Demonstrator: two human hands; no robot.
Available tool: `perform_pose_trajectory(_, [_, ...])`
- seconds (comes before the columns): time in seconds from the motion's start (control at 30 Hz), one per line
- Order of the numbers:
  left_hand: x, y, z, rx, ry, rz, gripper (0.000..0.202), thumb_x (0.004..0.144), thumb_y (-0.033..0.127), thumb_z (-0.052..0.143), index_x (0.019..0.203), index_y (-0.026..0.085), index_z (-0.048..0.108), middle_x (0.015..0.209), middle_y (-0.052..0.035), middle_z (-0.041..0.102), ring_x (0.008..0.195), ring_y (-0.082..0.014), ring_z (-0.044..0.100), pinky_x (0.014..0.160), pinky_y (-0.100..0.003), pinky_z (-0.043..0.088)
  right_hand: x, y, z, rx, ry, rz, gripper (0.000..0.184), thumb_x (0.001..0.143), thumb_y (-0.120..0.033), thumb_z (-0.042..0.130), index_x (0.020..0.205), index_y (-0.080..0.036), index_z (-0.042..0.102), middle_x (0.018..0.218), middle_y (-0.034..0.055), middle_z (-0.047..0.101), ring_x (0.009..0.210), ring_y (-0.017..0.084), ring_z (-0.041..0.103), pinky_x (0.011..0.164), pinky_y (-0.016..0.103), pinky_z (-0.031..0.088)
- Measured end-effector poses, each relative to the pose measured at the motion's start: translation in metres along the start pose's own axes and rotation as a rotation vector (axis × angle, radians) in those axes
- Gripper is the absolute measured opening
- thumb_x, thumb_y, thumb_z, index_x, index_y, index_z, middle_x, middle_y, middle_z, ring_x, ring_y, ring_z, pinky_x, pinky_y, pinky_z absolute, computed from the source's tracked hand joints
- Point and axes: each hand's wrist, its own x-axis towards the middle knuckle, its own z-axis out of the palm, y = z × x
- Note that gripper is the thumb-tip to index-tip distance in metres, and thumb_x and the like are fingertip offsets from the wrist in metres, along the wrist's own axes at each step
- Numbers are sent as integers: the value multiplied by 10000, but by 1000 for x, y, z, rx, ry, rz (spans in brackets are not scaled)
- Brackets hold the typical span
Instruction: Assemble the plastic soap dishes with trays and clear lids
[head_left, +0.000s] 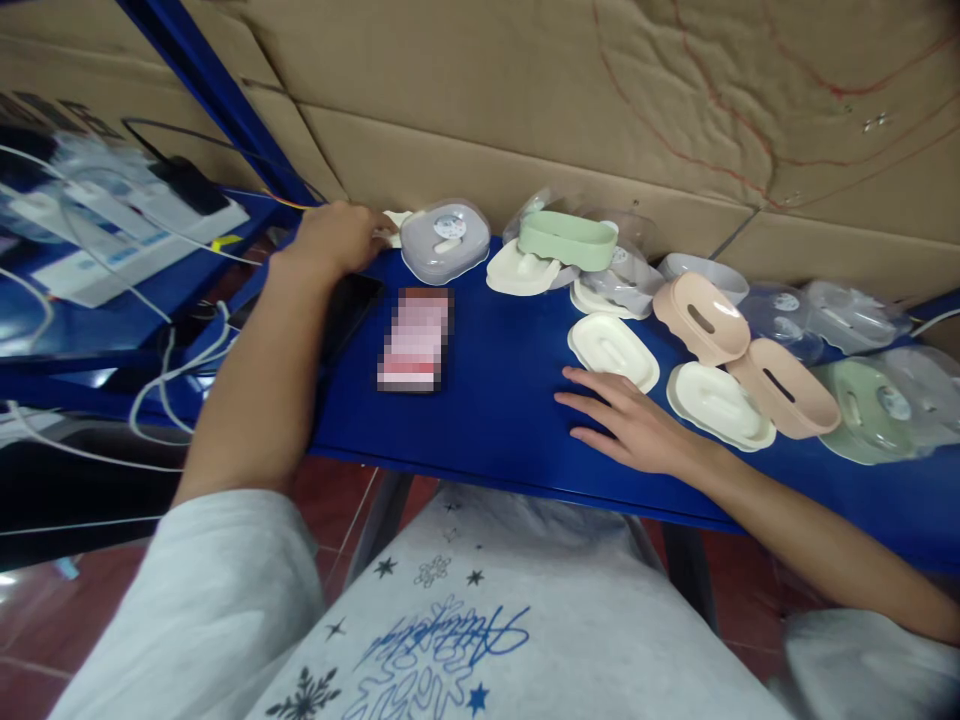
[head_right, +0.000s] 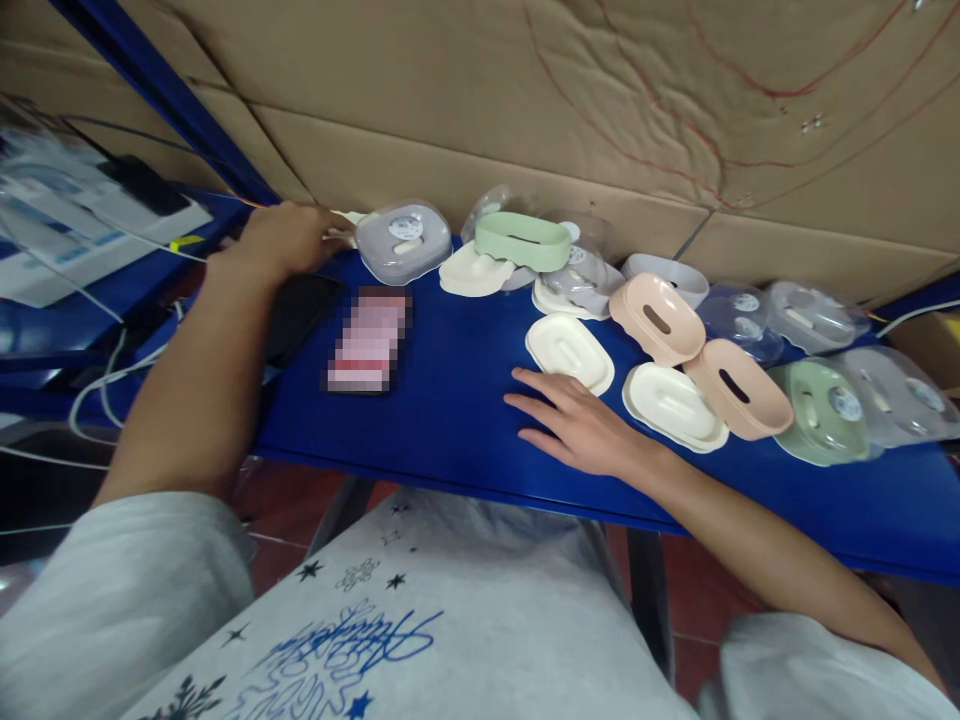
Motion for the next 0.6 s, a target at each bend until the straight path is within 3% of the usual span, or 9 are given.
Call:
perform_pose_trajectory(0.13, [-7, 3, -5, 60, 105, 19, 814, 944, 892, 345, 1322, 254, 683, 1398, 33, 660, 1161, -265, 428, 1121, -563, 295, 0, 1, 1, -8, 4, -7, 429, 1106, -338, 592, 1509, -191, 606, 1622, 194, 550, 1447, 360, 602, 1158, 610, 559])
perform_pose_trajectory(0.3, [-3, 3, 0, 68, 146, 50, 884, 900, 942, 261, 1191, 240, 714, 1320, -11, 682, 1073, -271, 414, 1073, -601, 314, -1, 1, 1, -12, -4, -10, 415, 1103, -336, 597, 1481, -168, 631, 1615, 206, 552, 1444, 365, 602, 1154, 613, 559])
perform_pose_trajectory(0.43, [5, 1, 7, 52, 166, 97, 910, 881, 953, 183, 1187, 283, 717, 1319, -1, 670, 1150, -293, 397, 1123, -639, 234, 0, 1, 1, -17, 0, -15, 400, 1102, -336, 599, 1465, -174, 644, 1606, 200, 563, 1429, 363, 613, 1142, 613, 564])
perform_pose_trajectory(0.6, [2, 7, 9, 42, 218, 156, 953, 907, 902, 94, 1332, 267, 664, 1386, 15, 658, 1267, -302, 366, 1216, -678, 51, 0, 1, 2, -19, 6, -18, 388, 1103, -330, 595, 1455, -178, 651, 1594, 194, 576, 1418, 355, 619, 1136, 607, 567])
